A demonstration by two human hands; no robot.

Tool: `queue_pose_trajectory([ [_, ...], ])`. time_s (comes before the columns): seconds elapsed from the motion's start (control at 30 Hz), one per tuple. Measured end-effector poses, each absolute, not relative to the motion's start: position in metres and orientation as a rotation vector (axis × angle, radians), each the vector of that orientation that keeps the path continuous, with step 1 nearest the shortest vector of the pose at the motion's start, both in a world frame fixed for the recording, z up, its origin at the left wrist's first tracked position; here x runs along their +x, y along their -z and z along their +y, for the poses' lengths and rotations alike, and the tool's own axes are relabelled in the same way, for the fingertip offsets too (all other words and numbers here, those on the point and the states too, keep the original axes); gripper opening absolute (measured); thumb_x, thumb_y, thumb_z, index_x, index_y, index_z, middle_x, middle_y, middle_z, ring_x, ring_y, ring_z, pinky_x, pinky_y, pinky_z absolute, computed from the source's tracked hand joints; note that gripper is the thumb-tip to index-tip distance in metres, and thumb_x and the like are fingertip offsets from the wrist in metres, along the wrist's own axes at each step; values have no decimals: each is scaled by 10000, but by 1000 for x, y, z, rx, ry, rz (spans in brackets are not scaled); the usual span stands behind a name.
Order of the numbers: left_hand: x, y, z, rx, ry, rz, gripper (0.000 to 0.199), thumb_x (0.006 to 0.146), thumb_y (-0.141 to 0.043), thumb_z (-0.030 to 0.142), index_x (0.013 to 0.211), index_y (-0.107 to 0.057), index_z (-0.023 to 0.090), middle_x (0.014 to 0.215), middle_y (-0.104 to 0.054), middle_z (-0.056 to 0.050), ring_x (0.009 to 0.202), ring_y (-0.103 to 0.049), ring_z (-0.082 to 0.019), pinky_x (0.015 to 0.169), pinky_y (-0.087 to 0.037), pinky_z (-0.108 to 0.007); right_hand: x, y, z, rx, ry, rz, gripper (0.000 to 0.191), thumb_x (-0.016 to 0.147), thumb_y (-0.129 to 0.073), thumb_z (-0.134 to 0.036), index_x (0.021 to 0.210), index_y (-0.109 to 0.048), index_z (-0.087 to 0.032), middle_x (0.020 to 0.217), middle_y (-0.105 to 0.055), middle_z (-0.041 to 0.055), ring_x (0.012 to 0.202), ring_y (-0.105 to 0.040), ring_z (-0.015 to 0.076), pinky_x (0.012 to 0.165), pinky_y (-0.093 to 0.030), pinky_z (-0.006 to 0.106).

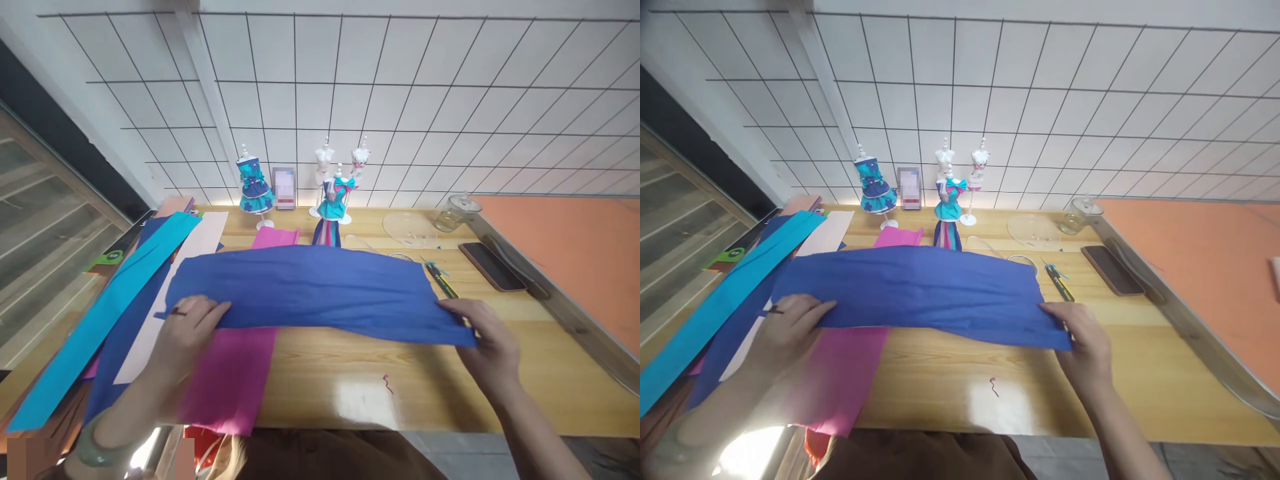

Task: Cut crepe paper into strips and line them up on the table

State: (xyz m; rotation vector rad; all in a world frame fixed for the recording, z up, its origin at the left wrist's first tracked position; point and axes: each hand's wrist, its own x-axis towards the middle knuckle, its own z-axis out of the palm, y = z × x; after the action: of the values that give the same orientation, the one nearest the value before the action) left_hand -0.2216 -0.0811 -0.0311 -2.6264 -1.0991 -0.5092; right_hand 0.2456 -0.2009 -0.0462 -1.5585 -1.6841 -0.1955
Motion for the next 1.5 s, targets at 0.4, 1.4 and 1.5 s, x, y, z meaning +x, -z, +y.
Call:
queue_pose_trajectory([
  [0.4, -213, 73, -77, -2987, 228, -1501, 322, 808, -431, 216, 1074, -611, 247, 1038, -610, -60, 981, -551, -226, 845, -431, -362, 268, 103, -218, -1809, -43, -1983, 315, 832, -426, -195, 1073, -627, -226, 1058, -640, 87, 984, -574, 240, 827, -484, 423],
  [1.4, -148, -2, 17, -3203, 157, -1562, 341, 870, -343, 362, 967, -631, 208, 978, -657, -34, 857, -584, -178, 758, -416, -257, 285, 105, -127, -1831, -216, -1618, 410, 820, -447, -351, 1170, -558, -169, 959, -662, 100, 740, -622, 203, 661, -506, 350],
  [1.5, -134, 16, 33, -3003, 39, -1535, 312, 861, -365, 305, 947, -638, 180, 939, -660, -65, 859, -587, -189, 763, -416, -267, 290, 106, -117, -1822, -135, -1684, 385, 838, -420, -326, 1158, -563, -168, 957, -654, 98, 740, -616, 196, 687, -502, 354],
])
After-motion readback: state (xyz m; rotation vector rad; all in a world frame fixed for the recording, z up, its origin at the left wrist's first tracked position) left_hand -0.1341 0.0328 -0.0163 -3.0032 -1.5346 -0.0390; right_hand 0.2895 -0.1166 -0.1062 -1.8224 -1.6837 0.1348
